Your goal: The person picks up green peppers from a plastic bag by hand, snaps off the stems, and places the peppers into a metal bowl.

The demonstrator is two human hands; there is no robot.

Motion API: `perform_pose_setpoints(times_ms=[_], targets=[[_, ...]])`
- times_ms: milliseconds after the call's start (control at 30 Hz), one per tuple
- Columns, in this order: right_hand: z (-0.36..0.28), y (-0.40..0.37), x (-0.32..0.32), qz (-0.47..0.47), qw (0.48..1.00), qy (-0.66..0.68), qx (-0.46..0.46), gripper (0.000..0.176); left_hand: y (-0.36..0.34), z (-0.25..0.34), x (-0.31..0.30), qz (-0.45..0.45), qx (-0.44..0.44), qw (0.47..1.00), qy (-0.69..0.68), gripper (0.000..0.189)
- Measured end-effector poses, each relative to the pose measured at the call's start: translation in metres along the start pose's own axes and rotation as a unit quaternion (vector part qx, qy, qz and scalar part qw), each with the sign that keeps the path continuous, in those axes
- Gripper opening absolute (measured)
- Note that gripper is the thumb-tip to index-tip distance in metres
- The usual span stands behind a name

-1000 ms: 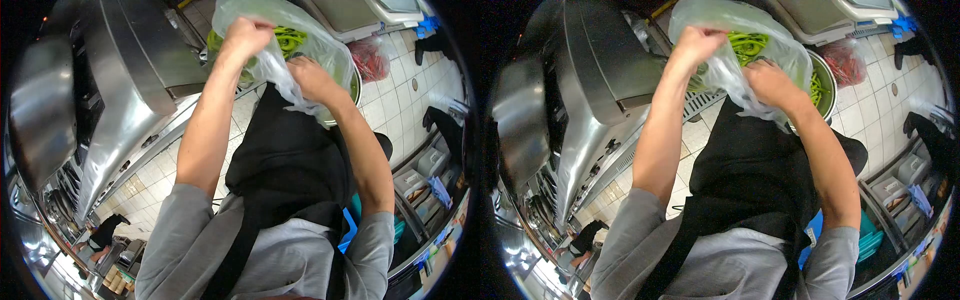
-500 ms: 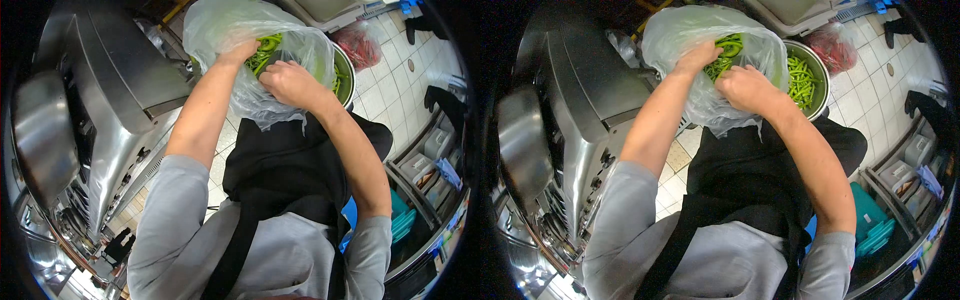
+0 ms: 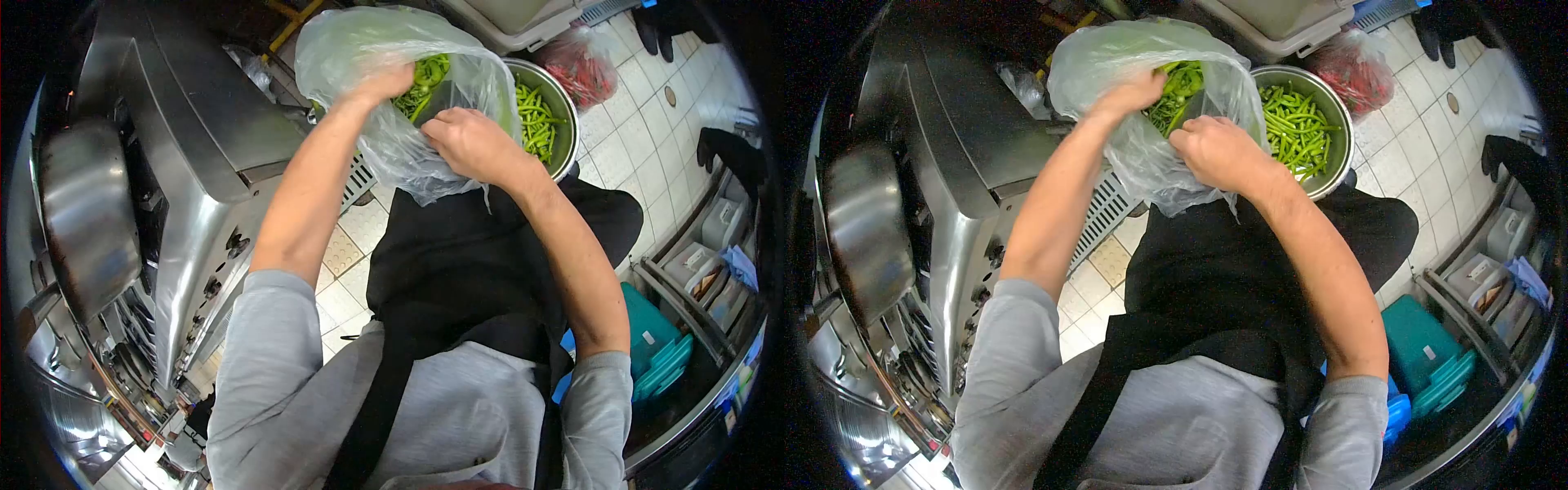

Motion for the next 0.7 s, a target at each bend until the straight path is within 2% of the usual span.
perform_pose_setpoints(times_ms=[33,100,133,167,200,233,300,333,400,500,567,633,700], targets=[[0.0,-0.002,0.001,0.002,1.0,0.0,0.002,0.01,-0.003,0.001,-0.014,-0.001,0.003,1.0,0.001,0.042],[-0.001,-0.004,0.002,0.012,1.0,0.028,0.004,0.01,-0.006,0.006,-0.049,0.031,-0.034,0.991,-0.127,0.043],[-0.003,-0.005,0.003,0.014,1.0,0.028,0.002,0.01,-0.013,0.022,-0.067,0.033,-0.034,0.991,-0.126,0.043],[-0.004,-0.007,0.002,0.035,0.999,0.041,0.0,0.014,-0.024,0.042,-0.085,0.075,-0.109,0.96,-0.248,0.04],[-0.008,-0.008,0.0,0.056,0.997,0.054,-0.002,0.02,-0.032,0.052,-0.093,0.116,-0.182,0.906,-0.365,0.038],[-0.011,-0.009,-0.003,0.057,0.997,0.053,-0.004,0.02,-0.035,0.05,-0.094,0.118,-0.18,0.906,-0.364,0.038],[-0.017,-0.015,-0.012,0.103,0.989,0.102,0.004,0.023,-0.041,0.043,-0.089,0.158,-0.197,0.74,-0.624,0.03],[-0.019,-0.02,-0.014,0.106,0.989,0.1,0.004,0.023,-0.043,0.043,-0.085,0.184,-0.204,0.69,-0.669,0.024],[-0.019,-0.029,-0.02,0.146,0.973,0.171,0.052,0.026,-0.045,0.038,-0.075,0.182,-0.215,0.691,-0.666,0.022],[-0.019,-0.042,-0.021,0.172,0.963,0.188,0.087,0.027,-0.044,0.022,-0.053,0.181,-0.231,0.685,-0.667,0.027],[-0.018,-0.046,-0.021,0.174,0.961,0.196,0.094,0.028,-0.043,0.013,-0.045,0.142,-0.277,0.685,-0.659,0.02],[-0.019,-0.046,-0.022,0.174,0.958,0.206,0.1,0.028,-0.043,0.014,-0.044,0.158,-0.265,0.668,-0.677,0.021],[-0.02,-0.044,-0.023,0.186,0.951,0.218,0.112,0.029,-0.047,0.017,-0.045,0.17,-0.293,0.658,-0.672,0.025]])
Point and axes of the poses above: each hand's wrist, its own y-axis towards the middle knuckle, its own x-axis out of the palm, z = x × y, the point moved 2 cm from there along y, towards the middle knuckle, and after that the axes turned 7 degrees about x, right-handed, at the moved point
